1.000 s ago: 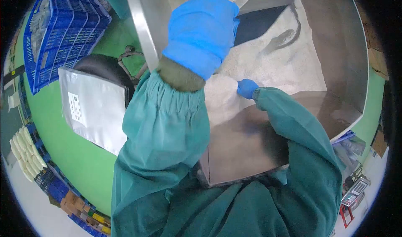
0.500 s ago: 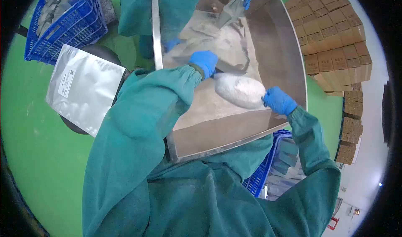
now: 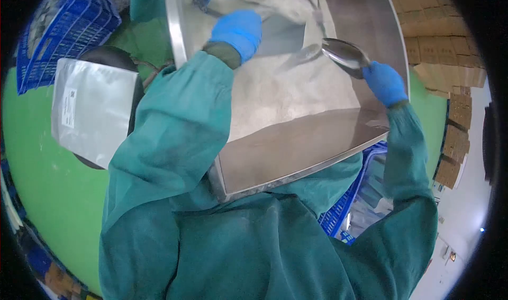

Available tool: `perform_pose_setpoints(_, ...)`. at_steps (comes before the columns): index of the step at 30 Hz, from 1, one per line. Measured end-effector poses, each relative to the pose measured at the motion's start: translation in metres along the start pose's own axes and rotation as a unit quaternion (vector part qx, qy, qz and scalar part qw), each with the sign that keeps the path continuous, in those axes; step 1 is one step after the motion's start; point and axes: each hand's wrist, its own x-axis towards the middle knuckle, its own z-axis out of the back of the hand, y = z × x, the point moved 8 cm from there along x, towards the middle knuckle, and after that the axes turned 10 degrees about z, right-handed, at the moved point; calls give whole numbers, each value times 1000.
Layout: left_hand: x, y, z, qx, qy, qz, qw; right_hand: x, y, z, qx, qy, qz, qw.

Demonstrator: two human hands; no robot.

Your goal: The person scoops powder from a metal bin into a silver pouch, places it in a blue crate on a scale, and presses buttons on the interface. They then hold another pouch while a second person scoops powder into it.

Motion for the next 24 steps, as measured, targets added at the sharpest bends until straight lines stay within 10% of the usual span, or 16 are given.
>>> perform_pose_setpoints(5,5,14,18,15,53,86,995,105,1,-264,101,14,68,992)
perform_pose_setpoints(10,-1,9,28,-9,-77,10,997,79,171,-337,290,48,283,913)
perform_pose_setpoints(15,-1,9,23,0,-41,25,999,56,309,-324,277,211,365,864)
perform_pose_setpoints(24,1,8,19,-13,-39,19,999,-15,183,-145,223,85,419,876)
